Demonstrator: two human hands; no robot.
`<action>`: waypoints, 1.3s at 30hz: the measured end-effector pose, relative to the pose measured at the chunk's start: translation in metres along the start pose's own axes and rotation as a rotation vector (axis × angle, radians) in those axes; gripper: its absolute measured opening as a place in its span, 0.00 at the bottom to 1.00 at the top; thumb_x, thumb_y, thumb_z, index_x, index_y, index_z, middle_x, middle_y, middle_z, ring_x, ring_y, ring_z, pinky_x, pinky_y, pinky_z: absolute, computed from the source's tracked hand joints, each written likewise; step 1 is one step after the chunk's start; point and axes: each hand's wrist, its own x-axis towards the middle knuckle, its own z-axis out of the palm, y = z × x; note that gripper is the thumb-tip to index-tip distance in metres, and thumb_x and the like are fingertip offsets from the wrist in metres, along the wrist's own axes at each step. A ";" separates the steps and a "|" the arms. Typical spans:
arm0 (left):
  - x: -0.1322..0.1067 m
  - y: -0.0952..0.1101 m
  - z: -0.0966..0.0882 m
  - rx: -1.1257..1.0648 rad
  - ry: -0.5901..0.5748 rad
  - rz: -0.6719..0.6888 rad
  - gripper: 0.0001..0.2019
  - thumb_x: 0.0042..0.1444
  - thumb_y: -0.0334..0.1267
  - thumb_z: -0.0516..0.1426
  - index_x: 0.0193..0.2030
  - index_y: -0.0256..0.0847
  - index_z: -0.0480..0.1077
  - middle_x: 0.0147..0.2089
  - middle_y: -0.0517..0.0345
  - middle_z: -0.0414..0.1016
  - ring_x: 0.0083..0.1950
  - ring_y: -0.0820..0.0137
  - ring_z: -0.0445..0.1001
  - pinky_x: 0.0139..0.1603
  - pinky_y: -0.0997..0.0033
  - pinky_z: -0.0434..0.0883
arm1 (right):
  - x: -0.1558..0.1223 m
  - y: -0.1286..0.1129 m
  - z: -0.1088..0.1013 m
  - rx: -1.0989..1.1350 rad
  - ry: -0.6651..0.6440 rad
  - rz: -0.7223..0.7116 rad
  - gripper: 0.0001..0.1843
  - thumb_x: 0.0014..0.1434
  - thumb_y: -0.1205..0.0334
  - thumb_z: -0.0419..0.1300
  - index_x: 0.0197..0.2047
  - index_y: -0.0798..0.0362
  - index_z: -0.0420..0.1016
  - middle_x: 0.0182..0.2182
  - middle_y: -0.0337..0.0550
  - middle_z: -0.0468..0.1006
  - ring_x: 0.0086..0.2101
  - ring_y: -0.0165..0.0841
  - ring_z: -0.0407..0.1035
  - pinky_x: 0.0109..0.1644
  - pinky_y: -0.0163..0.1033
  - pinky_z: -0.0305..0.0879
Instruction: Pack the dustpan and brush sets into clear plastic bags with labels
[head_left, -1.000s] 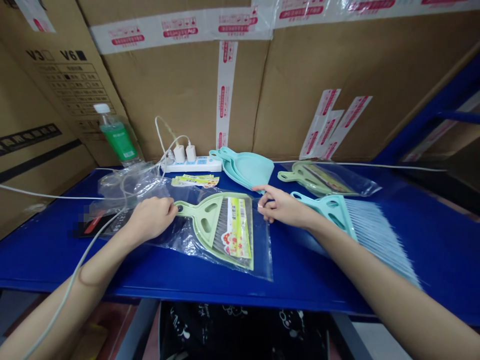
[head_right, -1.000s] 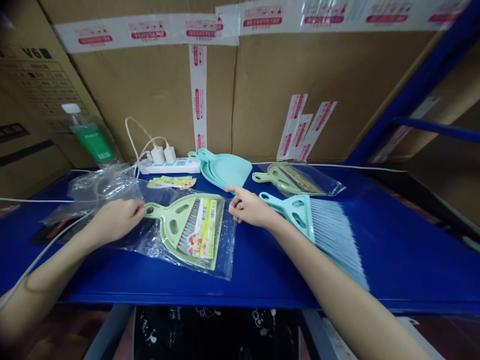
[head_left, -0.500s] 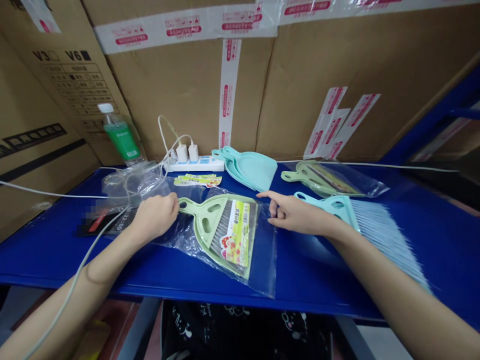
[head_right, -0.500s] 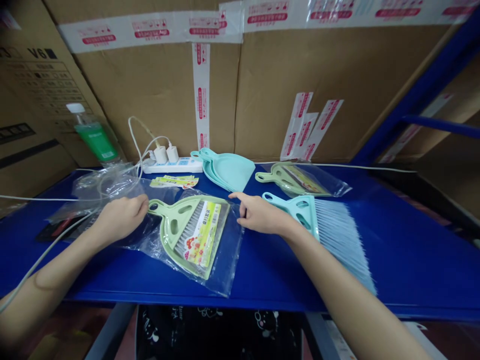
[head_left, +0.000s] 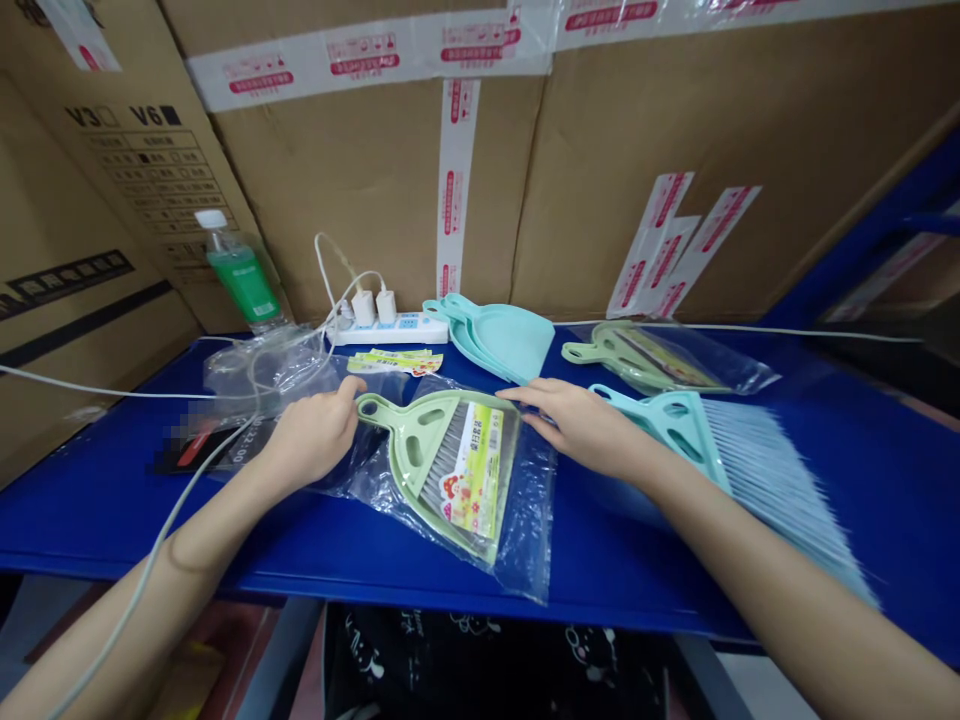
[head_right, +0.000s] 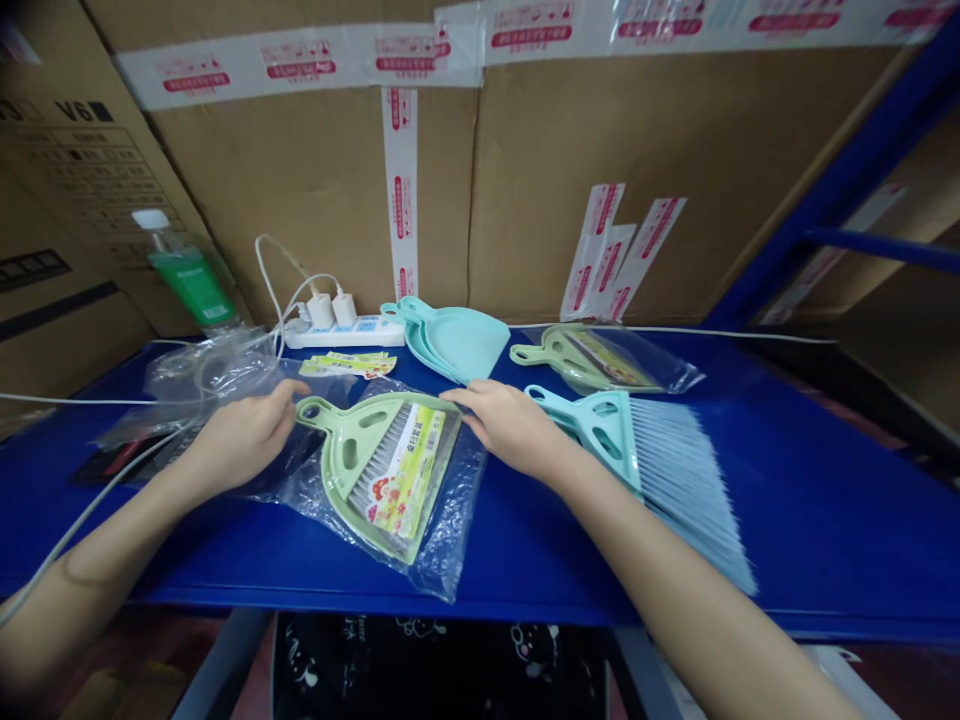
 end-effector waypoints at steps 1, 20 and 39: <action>-0.001 0.000 -0.001 -0.014 0.007 0.025 0.17 0.61 0.32 0.39 0.54 0.35 0.59 0.40 0.47 0.78 0.40 0.56 0.78 0.39 0.61 0.69 | 0.000 0.000 -0.001 0.009 -0.016 0.004 0.22 0.61 0.71 0.48 0.55 0.47 0.71 0.42 0.46 0.78 0.42 0.39 0.71 0.43 0.44 0.69; -0.019 -0.017 -0.009 -0.375 -0.224 0.783 0.12 0.46 0.21 0.51 0.34 0.42 0.60 0.36 0.60 0.67 0.39 0.69 0.66 0.40 0.72 0.65 | -0.006 -0.017 -0.026 -0.091 -0.330 0.104 0.12 0.49 0.78 0.49 0.27 0.50 0.54 0.22 0.35 0.67 0.24 0.29 0.60 0.28 0.36 0.47; -0.016 -0.018 -0.007 -0.034 0.060 0.548 0.14 0.45 0.16 0.45 0.26 0.41 0.60 0.33 0.55 0.67 0.36 0.66 0.66 0.38 0.67 0.66 | -0.016 -0.019 -0.033 -0.033 -0.405 0.106 0.14 0.43 0.78 0.49 0.23 0.49 0.48 0.18 0.33 0.59 0.21 0.29 0.53 0.27 0.37 0.45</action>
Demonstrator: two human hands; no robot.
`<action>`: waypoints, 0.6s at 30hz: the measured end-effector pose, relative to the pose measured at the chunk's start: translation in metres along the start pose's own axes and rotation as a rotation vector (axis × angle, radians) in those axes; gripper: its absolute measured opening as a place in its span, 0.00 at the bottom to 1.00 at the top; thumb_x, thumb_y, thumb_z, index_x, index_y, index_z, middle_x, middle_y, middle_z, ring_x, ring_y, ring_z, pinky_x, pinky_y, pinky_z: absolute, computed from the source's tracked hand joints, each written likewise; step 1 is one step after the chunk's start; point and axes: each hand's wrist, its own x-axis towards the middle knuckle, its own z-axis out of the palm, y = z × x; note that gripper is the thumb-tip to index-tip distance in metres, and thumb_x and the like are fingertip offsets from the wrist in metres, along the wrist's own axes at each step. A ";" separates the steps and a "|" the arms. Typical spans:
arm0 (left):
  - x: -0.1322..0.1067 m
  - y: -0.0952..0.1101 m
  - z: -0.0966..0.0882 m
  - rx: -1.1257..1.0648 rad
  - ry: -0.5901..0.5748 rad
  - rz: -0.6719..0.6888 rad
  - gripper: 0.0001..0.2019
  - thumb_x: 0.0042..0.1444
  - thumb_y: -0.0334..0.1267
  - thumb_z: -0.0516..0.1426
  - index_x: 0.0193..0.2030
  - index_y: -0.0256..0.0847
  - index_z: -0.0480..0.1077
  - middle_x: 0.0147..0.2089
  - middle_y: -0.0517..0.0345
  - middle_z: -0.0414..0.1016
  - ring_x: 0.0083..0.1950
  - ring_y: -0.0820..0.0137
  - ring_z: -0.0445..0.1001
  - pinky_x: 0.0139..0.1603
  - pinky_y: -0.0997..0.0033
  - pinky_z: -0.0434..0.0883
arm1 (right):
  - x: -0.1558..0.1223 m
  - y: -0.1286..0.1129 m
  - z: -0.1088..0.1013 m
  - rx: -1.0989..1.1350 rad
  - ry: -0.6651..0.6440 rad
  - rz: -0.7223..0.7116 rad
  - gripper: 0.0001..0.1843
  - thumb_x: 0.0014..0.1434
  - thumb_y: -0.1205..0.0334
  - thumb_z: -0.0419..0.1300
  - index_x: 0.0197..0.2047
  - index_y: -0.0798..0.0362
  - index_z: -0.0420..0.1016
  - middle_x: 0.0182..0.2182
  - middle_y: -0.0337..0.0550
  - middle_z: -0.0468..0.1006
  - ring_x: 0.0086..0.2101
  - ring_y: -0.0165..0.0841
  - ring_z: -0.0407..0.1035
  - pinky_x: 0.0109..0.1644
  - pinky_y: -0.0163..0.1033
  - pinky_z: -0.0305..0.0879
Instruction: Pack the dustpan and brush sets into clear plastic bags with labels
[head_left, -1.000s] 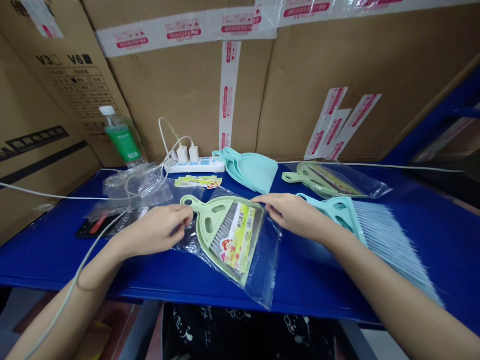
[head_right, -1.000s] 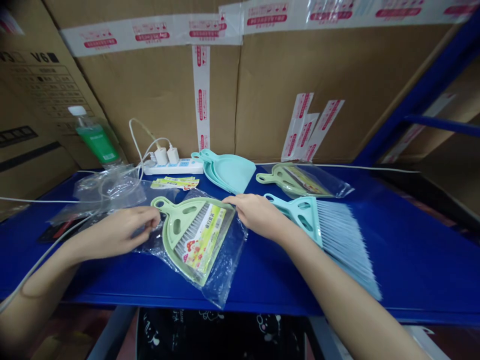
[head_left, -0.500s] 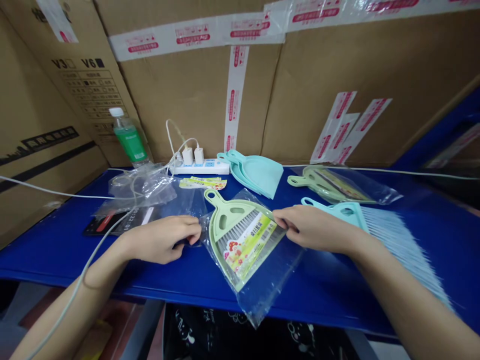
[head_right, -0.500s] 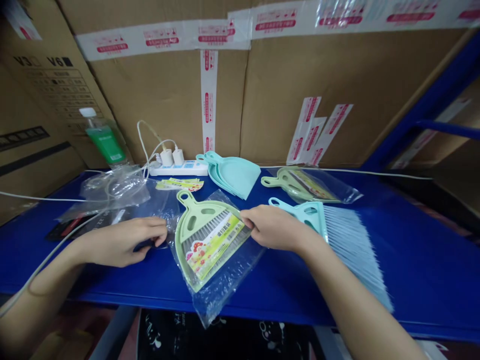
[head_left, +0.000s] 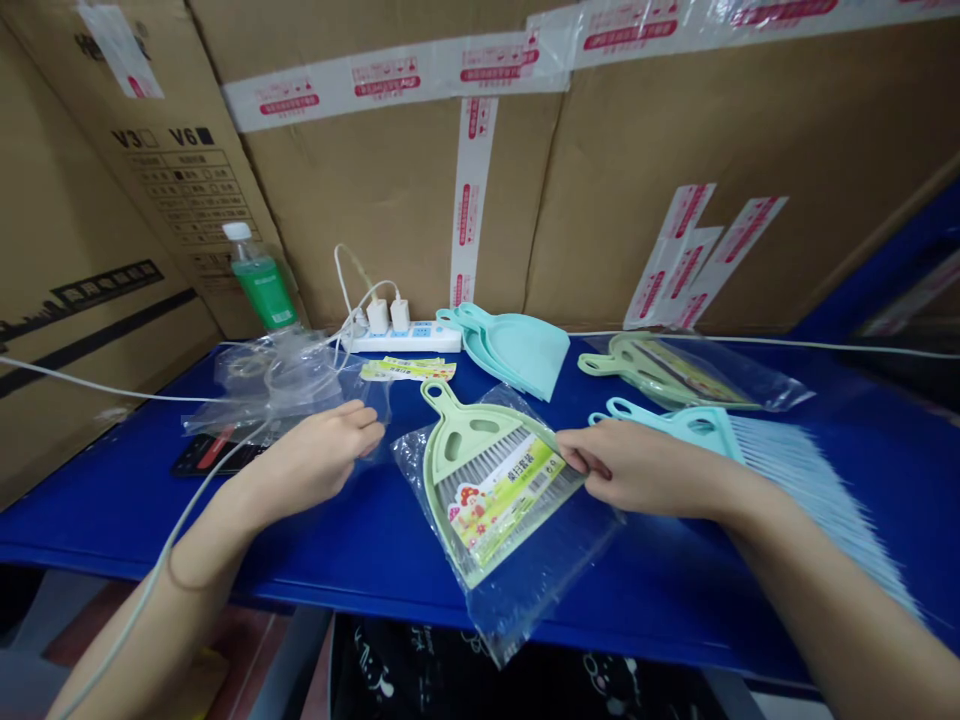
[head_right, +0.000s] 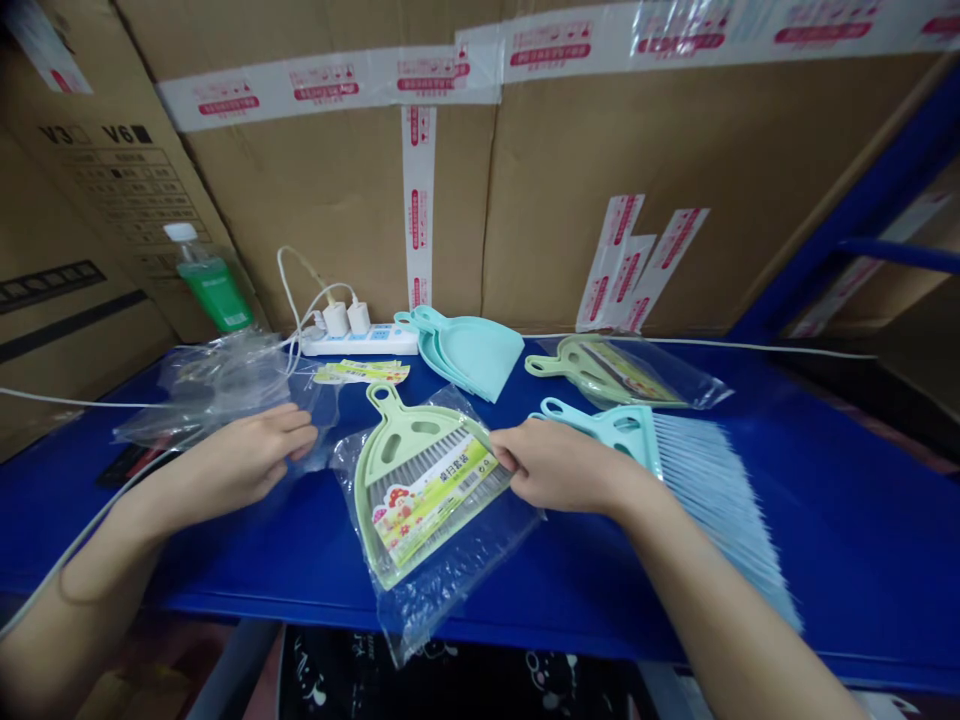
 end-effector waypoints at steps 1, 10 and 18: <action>0.000 0.001 -0.001 0.012 -0.005 -0.010 0.15 0.46 0.15 0.44 0.26 0.40 0.61 0.32 0.55 0.68 0.36 0.66 0.66 0.39 0.66 0.67 | 0.000 0.001 0.001 0.010 0.013 -0.009 0.14 0.43 0.78 0.49 0.23 0.49 0.49 0.18 0.33 0.59 0.21 0.29 0.53 0.27 0.37 0.45; 0.004 0.021 -0.004 0.263 -0.104 -0.196 0.22 0.48 0.15 0.43 0.42 0.35 0.69 0.43 0.47 0.69 0.40 0.62 0.73 0.36 0.65 0.73 | 0.001 0.003 0.001 0.034 0.032 -0.039 0.14 0.42 0.77 0.49 0.23 0.49 0.48 0.17 0.33 0.58 0.20 0.29 0.52 0.26 0.37 0.45; 0.004 0.022 0.003 0.314 -0.027 -0.336 0.22 0.48 0.16 0.44 0.40 0.36 0.74 0.55 0.37 0.65 0.48 0.55 0.74 0.31 0.64 0.75 | 0.001 0.003 0.001 0.058 0.028 -0.044 0.14 0.42 0.77 0.48 0.23 0.49 0.48 0.16 0.32 0.58 0.20 0.28 0.53 0.26 0.37 0.45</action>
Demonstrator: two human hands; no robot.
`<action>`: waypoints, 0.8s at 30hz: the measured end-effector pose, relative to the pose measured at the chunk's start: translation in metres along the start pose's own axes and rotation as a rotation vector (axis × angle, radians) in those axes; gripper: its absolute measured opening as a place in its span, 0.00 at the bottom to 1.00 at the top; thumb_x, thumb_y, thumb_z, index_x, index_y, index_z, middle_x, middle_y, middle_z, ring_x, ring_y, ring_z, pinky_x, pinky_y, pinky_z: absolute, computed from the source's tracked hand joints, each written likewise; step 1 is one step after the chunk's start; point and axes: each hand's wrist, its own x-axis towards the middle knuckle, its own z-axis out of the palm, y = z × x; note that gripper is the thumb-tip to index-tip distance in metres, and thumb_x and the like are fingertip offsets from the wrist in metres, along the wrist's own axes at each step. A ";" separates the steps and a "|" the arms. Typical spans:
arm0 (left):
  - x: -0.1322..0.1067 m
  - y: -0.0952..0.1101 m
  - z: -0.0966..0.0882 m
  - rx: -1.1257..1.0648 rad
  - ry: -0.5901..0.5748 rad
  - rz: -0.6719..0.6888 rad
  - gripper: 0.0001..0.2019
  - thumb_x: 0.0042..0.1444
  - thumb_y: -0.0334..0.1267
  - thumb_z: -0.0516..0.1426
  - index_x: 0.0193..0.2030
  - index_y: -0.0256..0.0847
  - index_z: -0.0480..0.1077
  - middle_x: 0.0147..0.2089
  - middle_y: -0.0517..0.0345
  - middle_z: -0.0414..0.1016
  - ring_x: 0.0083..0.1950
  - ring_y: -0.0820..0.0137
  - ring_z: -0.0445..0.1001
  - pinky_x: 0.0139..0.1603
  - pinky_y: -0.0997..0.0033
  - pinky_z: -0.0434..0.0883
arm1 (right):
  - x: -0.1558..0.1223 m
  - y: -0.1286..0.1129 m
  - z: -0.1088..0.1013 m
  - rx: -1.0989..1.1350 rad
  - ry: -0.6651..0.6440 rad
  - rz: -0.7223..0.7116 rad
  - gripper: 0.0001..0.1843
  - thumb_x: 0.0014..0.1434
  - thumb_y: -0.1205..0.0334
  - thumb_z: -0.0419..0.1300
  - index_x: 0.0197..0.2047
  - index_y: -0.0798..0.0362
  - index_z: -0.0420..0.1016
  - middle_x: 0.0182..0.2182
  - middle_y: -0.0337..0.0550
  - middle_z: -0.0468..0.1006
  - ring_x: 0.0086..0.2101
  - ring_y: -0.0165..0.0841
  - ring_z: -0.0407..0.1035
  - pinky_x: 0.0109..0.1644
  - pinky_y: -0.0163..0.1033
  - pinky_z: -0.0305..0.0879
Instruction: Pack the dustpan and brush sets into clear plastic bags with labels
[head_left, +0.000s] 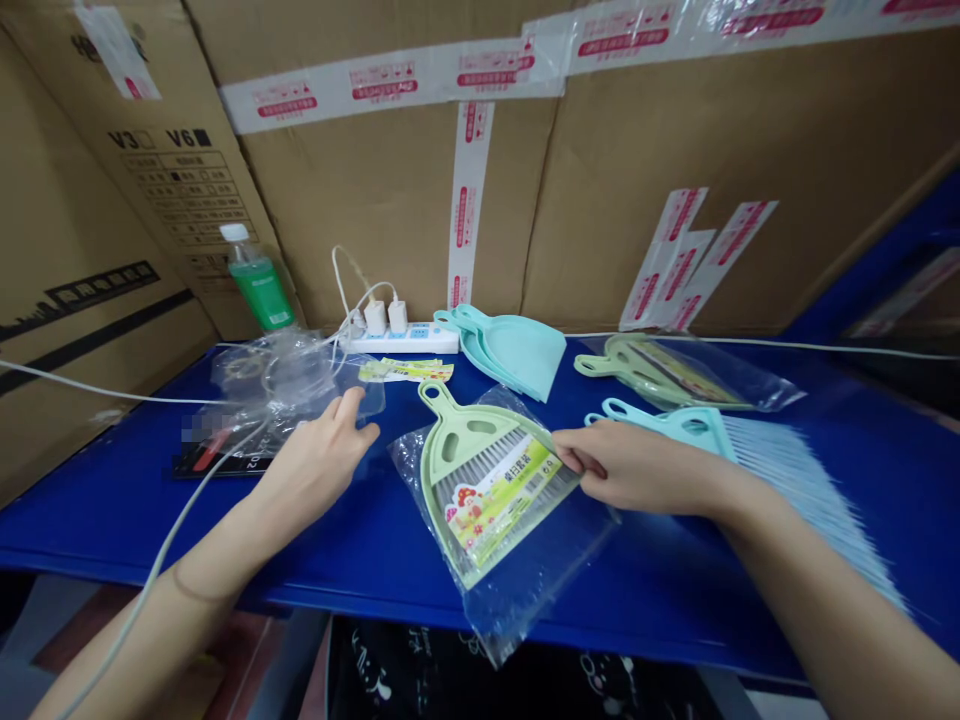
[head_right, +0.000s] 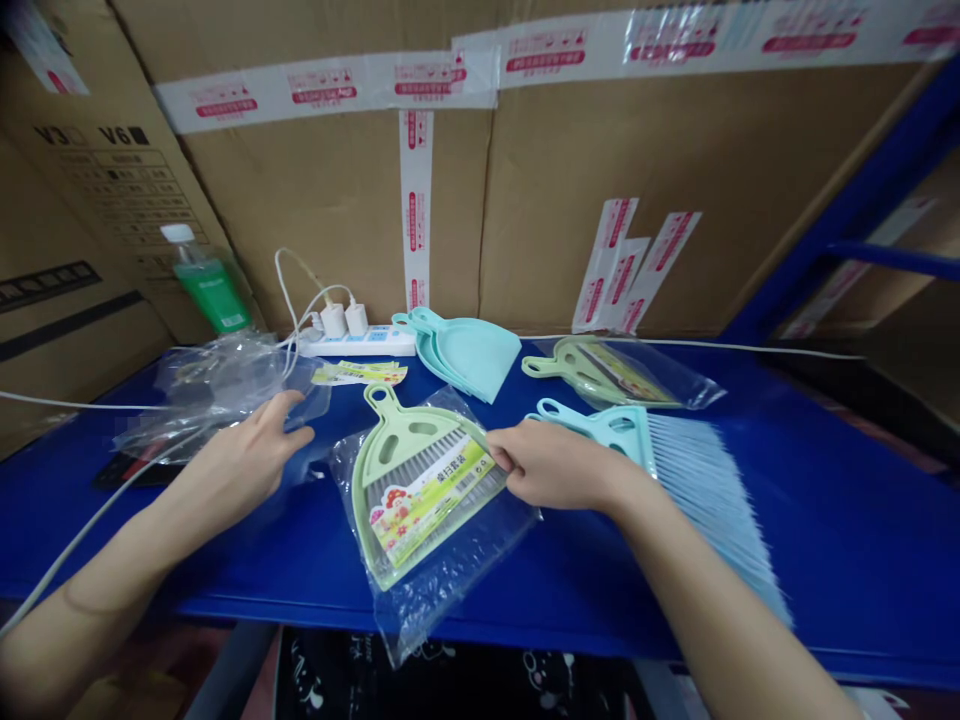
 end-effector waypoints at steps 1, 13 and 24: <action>0.000 0.000 0.000 -0.003 -0.009 -0.020 0.21 0.48 0.16 0.45 0.39 0.35 0.74 0.53 0.37 0.67 0.48 0.54 0.73 0.32 0.63 0.76 | 0.000 0.000 0.000 0.006 0.005 -0.005 0.13 0.42 0.77 0.48 0.23 0.49 0.48 0.17 0.32 0.58 0.20 0.29 0.53 0.26 0.37 0.45; -0.009 0.006 -0.009 0.117 0.055 -0.291 0.19 0.55 0.22 0.41 0.34 0.29 0.73 0.32 0.39 0.70 0.35 0.56 0.73 0.22 0.69 0.65 | -0.001 -0.001 0.000 0.043 0.004 -0.018 0.14 0.42 0.77 0.49 0.22 0.49 0.48 0.17 0.33 0.60 0.21 0.29 0.55 0.26 0.37 0.46; -0.008 -0.006 -0.018 0.169 0.046 -0.450 0.19 0.58 0.24 0.39 0.35 0.29 0.72 0.34 0.39 0.71 0.37 0.56 0.74 0.21 0.71 0.64 | -0.006 -0.012 -0.010 0.140 -0.152 0.015 0.16 0.41 0.81 0.49 0.23 0.49 0.51 0.17 0.30 0.60 0.22 0.28 0.57 0.27 0.34 0.51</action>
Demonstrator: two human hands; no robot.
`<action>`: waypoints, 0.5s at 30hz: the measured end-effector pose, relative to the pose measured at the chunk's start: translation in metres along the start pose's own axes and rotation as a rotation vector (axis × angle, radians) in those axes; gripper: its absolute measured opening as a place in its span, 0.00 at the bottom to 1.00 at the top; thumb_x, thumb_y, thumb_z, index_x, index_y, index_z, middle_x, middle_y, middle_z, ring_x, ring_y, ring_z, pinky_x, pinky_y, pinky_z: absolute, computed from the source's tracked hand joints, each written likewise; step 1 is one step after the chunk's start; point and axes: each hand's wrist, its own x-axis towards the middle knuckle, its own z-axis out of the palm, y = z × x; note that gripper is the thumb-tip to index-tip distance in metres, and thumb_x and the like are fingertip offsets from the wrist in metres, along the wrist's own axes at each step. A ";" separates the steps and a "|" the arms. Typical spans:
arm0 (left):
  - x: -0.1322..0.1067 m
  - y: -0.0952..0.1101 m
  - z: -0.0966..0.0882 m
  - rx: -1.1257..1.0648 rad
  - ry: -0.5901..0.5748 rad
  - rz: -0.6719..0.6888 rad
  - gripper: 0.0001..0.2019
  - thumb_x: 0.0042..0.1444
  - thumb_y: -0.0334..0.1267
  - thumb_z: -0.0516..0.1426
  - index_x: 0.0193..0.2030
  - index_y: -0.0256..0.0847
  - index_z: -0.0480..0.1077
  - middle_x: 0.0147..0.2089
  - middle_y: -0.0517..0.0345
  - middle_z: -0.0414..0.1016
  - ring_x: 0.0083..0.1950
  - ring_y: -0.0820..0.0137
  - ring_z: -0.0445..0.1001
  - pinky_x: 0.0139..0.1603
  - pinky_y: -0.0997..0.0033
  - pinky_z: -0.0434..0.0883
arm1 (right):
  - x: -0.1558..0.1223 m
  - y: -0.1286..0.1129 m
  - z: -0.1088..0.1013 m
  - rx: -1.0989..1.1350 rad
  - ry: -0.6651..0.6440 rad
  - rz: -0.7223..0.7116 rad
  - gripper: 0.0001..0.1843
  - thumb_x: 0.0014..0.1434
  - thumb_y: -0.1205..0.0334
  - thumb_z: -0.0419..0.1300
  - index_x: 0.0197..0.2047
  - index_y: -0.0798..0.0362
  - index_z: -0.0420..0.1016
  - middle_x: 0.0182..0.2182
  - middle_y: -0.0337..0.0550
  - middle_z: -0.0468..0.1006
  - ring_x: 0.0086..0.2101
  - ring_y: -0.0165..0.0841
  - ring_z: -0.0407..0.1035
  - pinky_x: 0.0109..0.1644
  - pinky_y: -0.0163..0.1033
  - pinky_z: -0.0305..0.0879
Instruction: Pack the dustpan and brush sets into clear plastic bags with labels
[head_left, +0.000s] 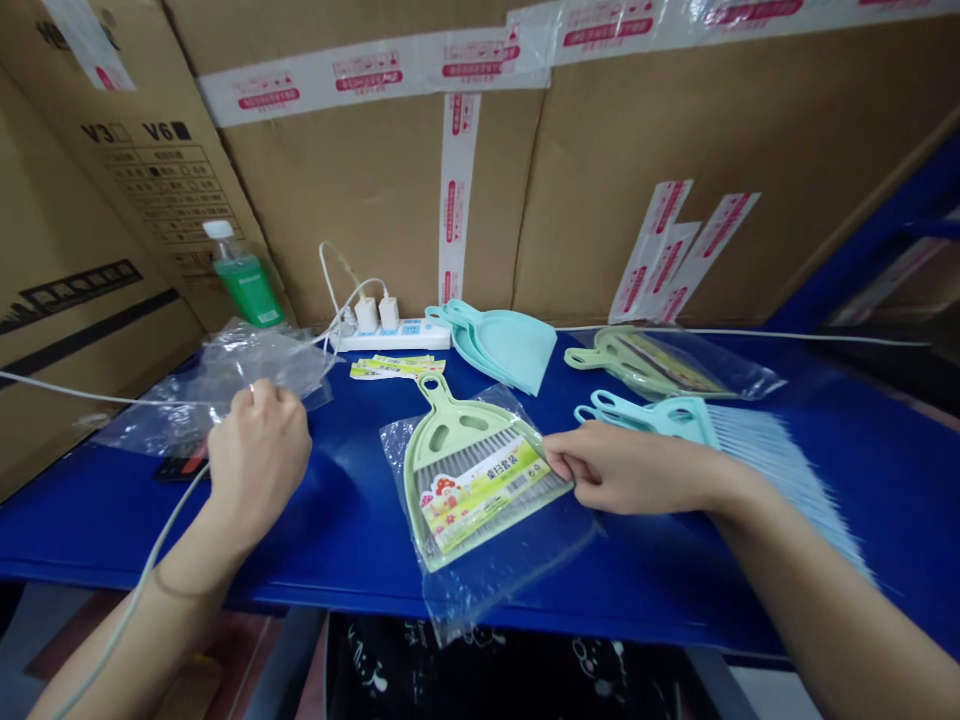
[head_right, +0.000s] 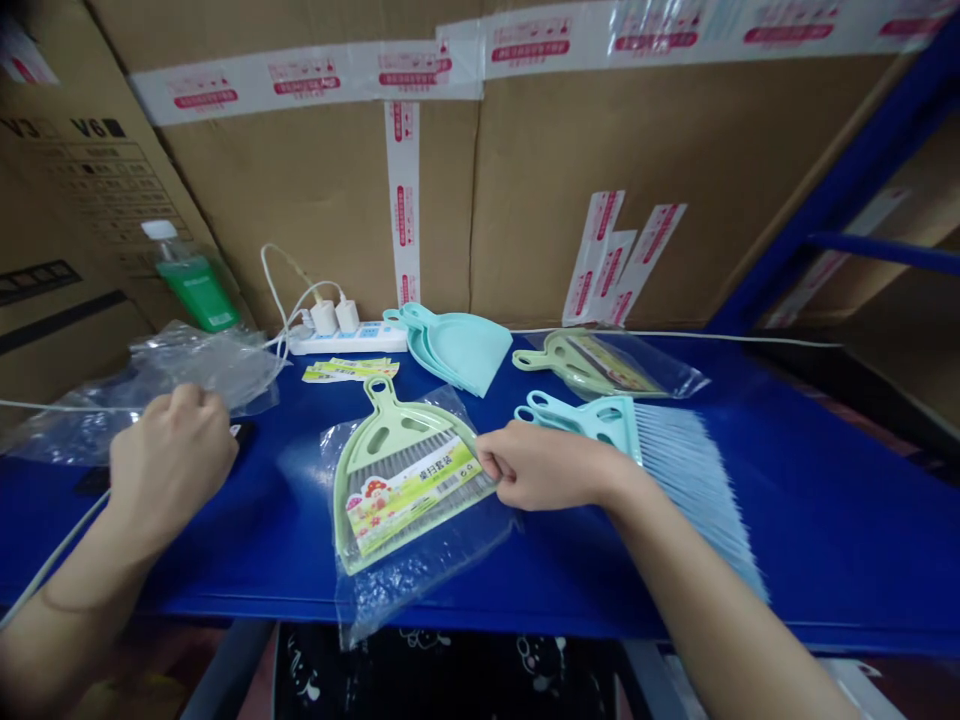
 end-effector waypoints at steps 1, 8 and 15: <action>0.000 -0.001 0.000 0.003 0.014 -0.006 0.19 0.58 0.25 0.39 0.35 0.30 0.72 0.34 0.40 0.70 0.37 0.56 0.73 0.21 0.70 0.64 | -0.001 0.000 0.000 0.002 0.001 0.000 0.16 0.41 0.80 0.49 0.23 0.49 0.51 0.17 0.30 0.61 0.22 0.28 0.57 0.27 0.34 0.51; -0.003 0.000 0.001 -0.004 0.049 -0.012 0.19 0.57 0.26 0.40 0.32 0.32 0.71 0.32 0.41 0.69 0.34 0.56 0.72 0.21 0.69 0.63 | -0.002 0.001 0.002 0.002 0.031 -0.030 0.14 0.40 0.79 0.50 0.23 0.49 0.52 0.17 0.31 0.62 0.23 0.29 0.59 0.27 0.34 0.51; 0.000 0.001 -0.002 0.014 0.073 -0.031 0.20 0.59 0.25 0.38 0.38 0.28 0.71 0.36 0.38 0.69 0.37 0.56 0.73 0.22 0.69 0.63 | -0.004 -0.003 0.001 0.003 -0.020 0.013 0.15 0.41 0.79 0.51 0.24 0.48 0.55 0.18 0.32 0.64 0.26 0.32 0.63 0.27 0.34 0.52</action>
